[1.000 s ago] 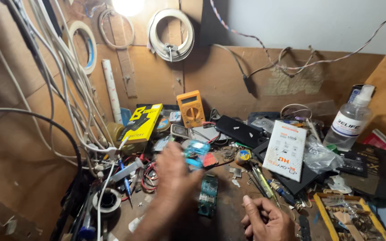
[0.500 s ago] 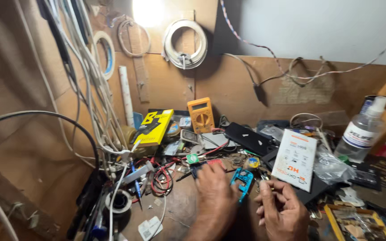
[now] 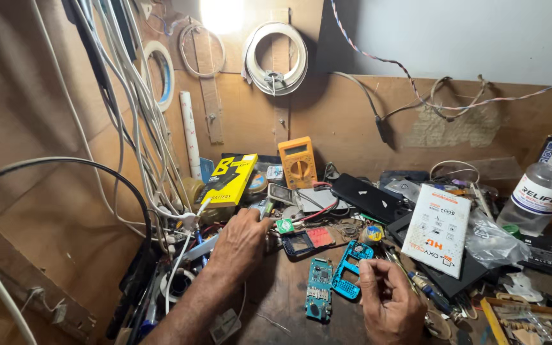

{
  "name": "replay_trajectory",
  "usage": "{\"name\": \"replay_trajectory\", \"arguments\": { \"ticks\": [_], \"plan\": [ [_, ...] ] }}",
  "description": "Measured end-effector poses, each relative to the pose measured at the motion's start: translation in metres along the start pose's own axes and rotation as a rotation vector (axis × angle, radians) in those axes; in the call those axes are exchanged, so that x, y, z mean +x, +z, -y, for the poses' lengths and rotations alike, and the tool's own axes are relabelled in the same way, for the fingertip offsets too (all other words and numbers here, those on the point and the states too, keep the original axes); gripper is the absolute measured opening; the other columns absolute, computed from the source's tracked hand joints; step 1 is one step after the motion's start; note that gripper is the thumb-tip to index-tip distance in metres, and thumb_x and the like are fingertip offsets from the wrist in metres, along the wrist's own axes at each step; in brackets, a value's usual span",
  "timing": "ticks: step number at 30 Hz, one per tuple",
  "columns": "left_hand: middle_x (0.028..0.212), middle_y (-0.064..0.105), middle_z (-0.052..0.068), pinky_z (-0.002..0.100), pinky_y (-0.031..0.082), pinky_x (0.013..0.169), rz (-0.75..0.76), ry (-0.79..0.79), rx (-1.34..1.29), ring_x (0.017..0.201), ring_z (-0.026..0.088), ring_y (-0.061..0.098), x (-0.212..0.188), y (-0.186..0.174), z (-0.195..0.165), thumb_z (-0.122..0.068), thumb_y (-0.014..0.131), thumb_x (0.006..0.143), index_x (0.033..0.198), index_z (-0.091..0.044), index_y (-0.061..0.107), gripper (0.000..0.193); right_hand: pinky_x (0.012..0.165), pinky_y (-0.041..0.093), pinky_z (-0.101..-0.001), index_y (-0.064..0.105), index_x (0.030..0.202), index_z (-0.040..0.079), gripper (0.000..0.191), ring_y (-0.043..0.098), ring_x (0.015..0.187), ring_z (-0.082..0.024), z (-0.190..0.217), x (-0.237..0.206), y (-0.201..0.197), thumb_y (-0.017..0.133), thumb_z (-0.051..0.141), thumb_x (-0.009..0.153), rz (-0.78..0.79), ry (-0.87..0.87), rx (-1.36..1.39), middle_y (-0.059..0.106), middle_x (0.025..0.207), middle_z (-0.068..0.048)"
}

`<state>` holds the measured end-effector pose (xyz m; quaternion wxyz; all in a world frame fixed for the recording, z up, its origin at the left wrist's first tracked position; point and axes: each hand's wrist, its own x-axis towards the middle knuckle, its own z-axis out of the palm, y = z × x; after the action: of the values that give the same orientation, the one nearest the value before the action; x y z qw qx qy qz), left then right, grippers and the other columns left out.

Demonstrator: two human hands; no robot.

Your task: The person uses a multimeter to test a small blue circuit board, then uses a screwdriver to adjust components on the board. They handle the board and a blue plastic frame, aligning and inspecting the parts on a cluttered workbench.

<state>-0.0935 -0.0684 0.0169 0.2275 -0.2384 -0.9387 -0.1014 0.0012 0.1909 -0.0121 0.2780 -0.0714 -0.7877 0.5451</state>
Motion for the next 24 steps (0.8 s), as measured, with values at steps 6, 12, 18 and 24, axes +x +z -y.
{"name": "replay_trajectory", "arguments": {
  "ticks": [6, 12, 18, 24],
  "plan": [
    [0.096, 0.061, 0.018, 0.044, 0.052, 0.08, 0.018, -0.018, 0.078, 0.095, 0.035, 0.06, 0.009, 0.011, 0.005, -0.002, 0.063, 0.076, 0.092, -0.005, 0.07, 0.018, 0.049, 0.049, -0.025, 0.074, 0.099, 0.003, 0.021, 0.064, 0.052, -0.008, 0.005, 0.003, 0.001, 0.072, 0.023, 0.091, 0.023, 0.071, -0.003, 0.074, 0.065, -0.005],
    [0.093, 0.063, 0.015, 0.043, 0.051, 0.079, -0.058, 0.053, 0.167, 0.095, 0.031, 0.061, 0.026, -0.009, 0.006, -0.008, 0.066, 0.077, 0.083, -0.005, 0.068, 0.006, 0.052, 0.051, -0.0239, 0.074, 0.098, 0.003, 0.021, 0.066, 0.057, -0.006, 0.0, 0.002, 0.001, 0.073, 0.022, 0.09, 0.0, 0.021, -0.021, 0.073, 0.065, -0.003],
    [0.075, 0.068, 0.013, 0.046, 0.052, 0.077, -0.149, 0.025, 0.127, 0.081, 0.031, 0.066, 0.037, -0.046, -0.011, -0.006, 0.065, 0.081, 0.08, -0.007, 0.065, 0.001, 0.052, 0.05, -0.0244, 0.074, 0.096, 0.003, 0.02, 0.063, 0.057, -0.007, -0.001, 0.001, 0.004, 0.074, 0.023, 0.091, -0.029, 0.021, -0.017, 0.071, 0.064, -0.003],
    [0.08, 0.077, 0.014, 0.045, 0.058, 0.076, 0.056, -0.445, -0.419, 0.075, 0.031, 0.077, 0.038, -0.055, -0.04, -0.023, 0.078, 0.079, 0.086, -0.012, 0.079, 0.014, 0.05, 0.049, -0.0256, 0.074, 0.096, 0.004, 0.019, 0.064, 0.055, -0.008, 0.006, 0.002, 0.0, 0.073, 0.022, 0.092, 0.016, 0.099, -0.022, 0.072, 0.064, -0.003]
  ]
}}
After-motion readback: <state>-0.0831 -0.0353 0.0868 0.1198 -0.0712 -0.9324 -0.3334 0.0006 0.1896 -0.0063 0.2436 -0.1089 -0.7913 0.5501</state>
